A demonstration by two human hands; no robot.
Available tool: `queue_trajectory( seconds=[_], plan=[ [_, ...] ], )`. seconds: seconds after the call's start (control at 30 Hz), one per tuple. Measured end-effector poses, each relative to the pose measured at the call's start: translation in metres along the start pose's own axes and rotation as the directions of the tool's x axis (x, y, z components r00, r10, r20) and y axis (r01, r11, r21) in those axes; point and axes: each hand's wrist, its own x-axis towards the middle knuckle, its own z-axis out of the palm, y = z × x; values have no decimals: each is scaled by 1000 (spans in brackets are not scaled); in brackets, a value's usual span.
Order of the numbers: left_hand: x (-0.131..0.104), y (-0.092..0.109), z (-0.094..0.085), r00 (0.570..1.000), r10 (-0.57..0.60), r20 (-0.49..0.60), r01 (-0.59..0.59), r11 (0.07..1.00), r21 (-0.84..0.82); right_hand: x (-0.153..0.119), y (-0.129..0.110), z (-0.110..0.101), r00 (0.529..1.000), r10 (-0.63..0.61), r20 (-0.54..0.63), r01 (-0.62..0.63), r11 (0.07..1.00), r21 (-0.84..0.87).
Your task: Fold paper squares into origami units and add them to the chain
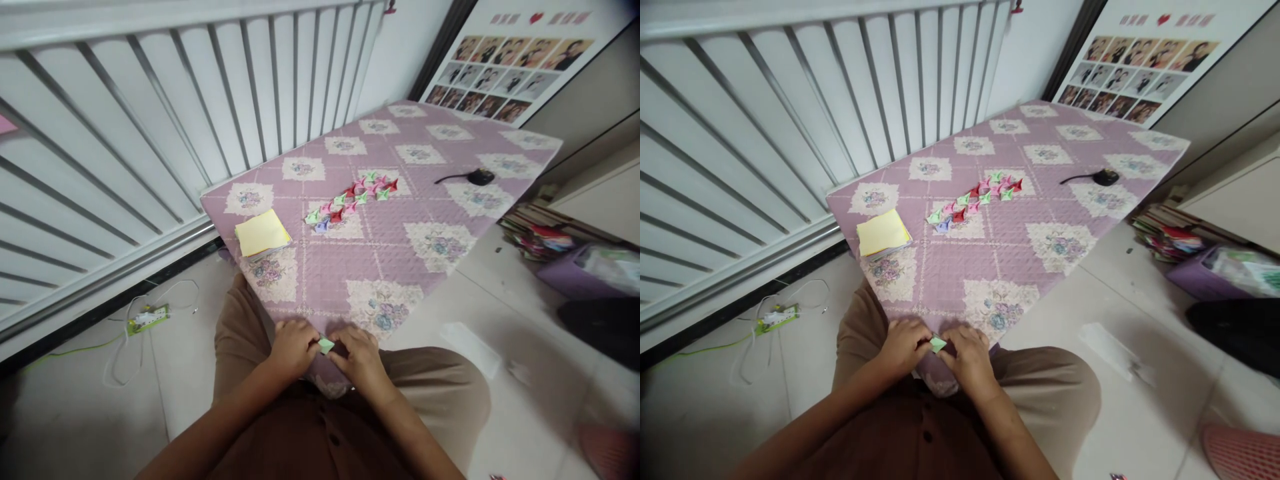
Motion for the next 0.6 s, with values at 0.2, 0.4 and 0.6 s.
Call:
queue_trajectory(
  seconds=[0.2, 0.4, 0.6],
  plan=[
    [-9, -1, 10, 998, 48, -50, -46, 998, 38, -3, 0, -5, 997, -55, 62, 51, 997, 51],
    [-9, -3, 20, 992, 120, -31, -114, 982, 148, 2, 4, 10, 990, -120, 71, 127, 987, -103],
    [-2, -8, 17, 988, 144, -63, -141, 989, 43, 10, 3, 5, 985, -147, 90, 129, 975, 181]
  ],
)
